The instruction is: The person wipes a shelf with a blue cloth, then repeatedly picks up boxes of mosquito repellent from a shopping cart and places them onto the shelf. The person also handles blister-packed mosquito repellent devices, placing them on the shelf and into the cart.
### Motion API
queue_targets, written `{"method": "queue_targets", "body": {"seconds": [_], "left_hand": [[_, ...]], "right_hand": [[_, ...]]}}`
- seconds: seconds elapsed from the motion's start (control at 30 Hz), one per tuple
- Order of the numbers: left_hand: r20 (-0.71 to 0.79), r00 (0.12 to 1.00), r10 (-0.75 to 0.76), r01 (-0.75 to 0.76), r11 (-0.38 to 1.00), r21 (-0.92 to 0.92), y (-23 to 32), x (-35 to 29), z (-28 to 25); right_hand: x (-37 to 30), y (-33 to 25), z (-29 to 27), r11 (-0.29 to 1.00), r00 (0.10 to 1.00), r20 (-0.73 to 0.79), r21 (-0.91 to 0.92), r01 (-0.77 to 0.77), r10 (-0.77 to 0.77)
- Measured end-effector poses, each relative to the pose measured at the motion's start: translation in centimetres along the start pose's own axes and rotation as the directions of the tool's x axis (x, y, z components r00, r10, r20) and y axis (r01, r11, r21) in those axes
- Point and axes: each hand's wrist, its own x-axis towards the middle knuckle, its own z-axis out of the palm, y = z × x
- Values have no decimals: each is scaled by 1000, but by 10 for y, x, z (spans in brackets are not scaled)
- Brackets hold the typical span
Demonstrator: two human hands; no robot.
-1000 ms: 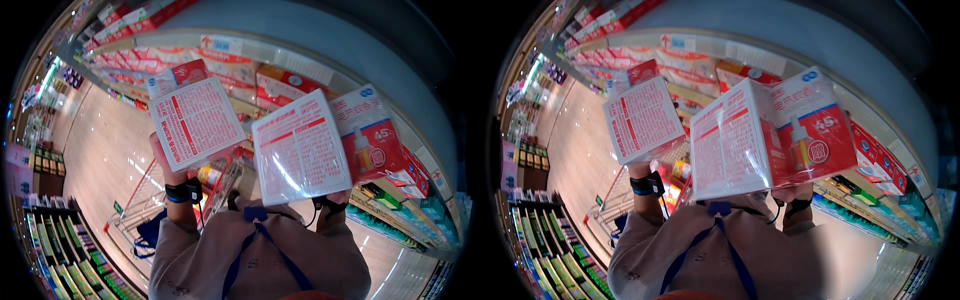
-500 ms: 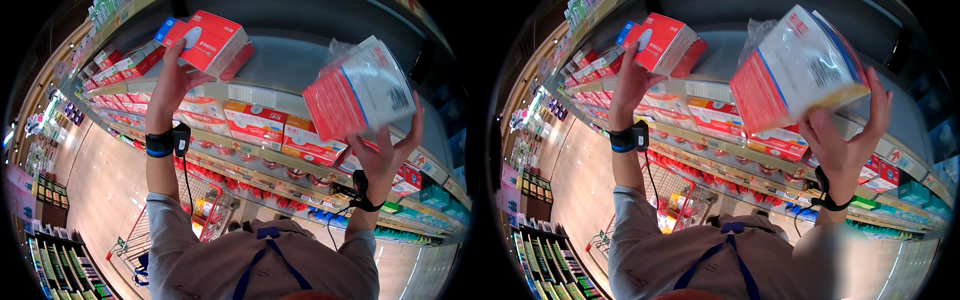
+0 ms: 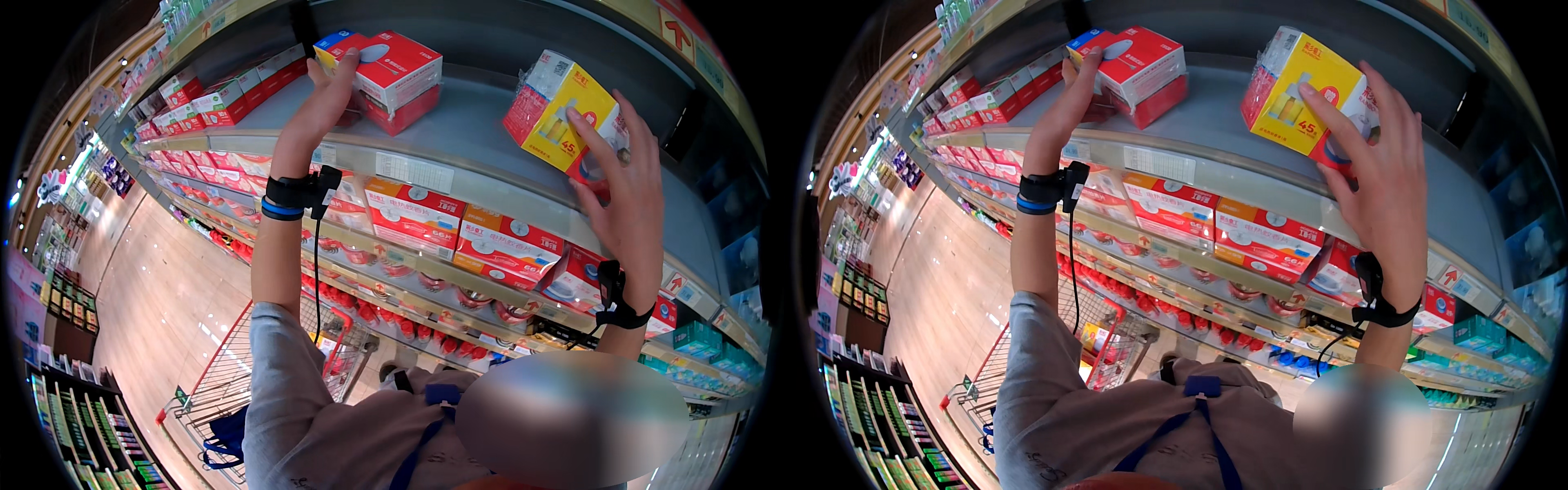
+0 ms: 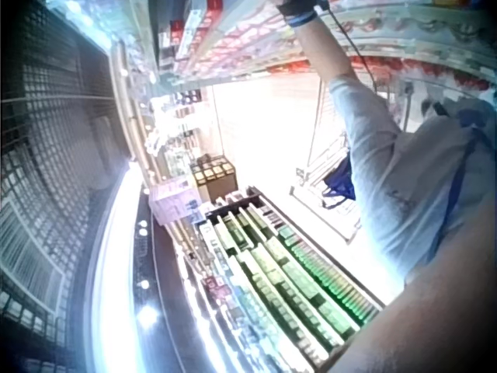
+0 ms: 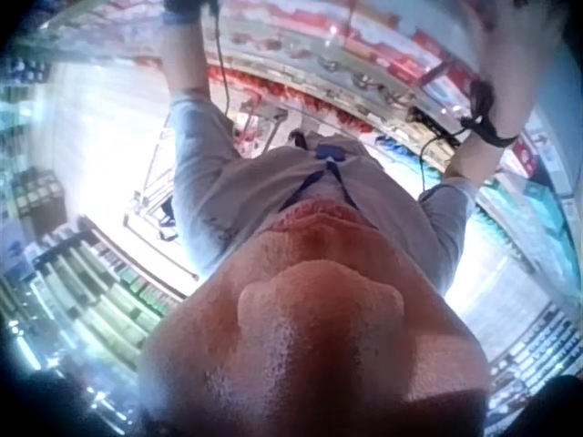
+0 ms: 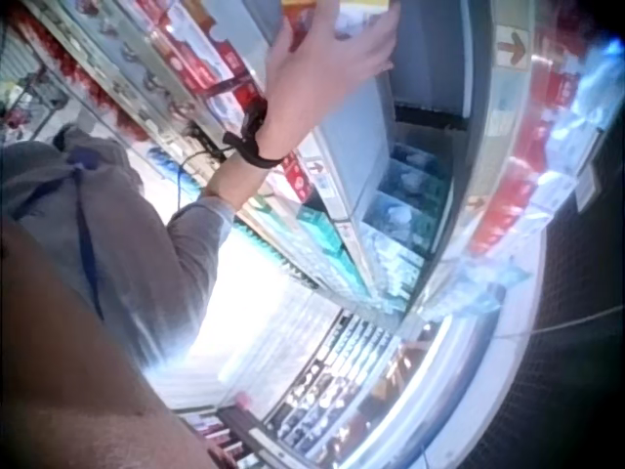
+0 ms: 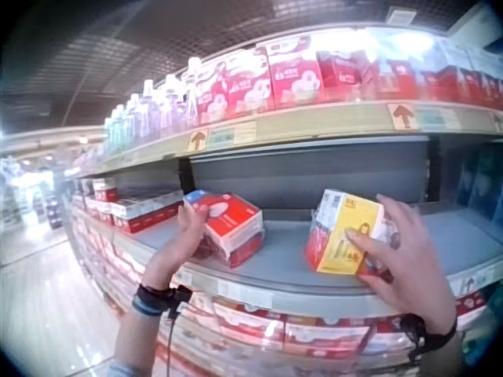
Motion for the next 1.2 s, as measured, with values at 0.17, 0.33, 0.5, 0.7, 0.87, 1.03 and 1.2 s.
{"method": "queue_targets", "body": {"seconds": [0.17,0.33,0.5,0.7,0.87,1.03,1.2], "left_hand": [[-2,985,174,-172,972,158,-23,27,-8],[43,926,374,-368,876,311,-27,32,-14],[180,602,778,-751,476,457,-10,2,-11],[300,495,815,-824,332,458,-1,-14,-19],[191,477,858,-716,254,650,-6,-24,-16],[99,493,864,-642,285,712,-11,-28,-3],[-6,434,901,-659,322,680,-24,-35,23]], "right_hand": [[8,-8,10,1000,998,65,-3,-28,28],[22,-23,9,1000,991,135,-23,7,-4],[34,-36,16,980,980,191,-177,90,-56],[29,-26,20,986,996,95,167,-14,-2],[18,-16,33,871,960,160,407,-276,229],[29,-30,42,805,928,188,461,-373,322],[39,-70,60,798,961,61,545,-258,269]]}}
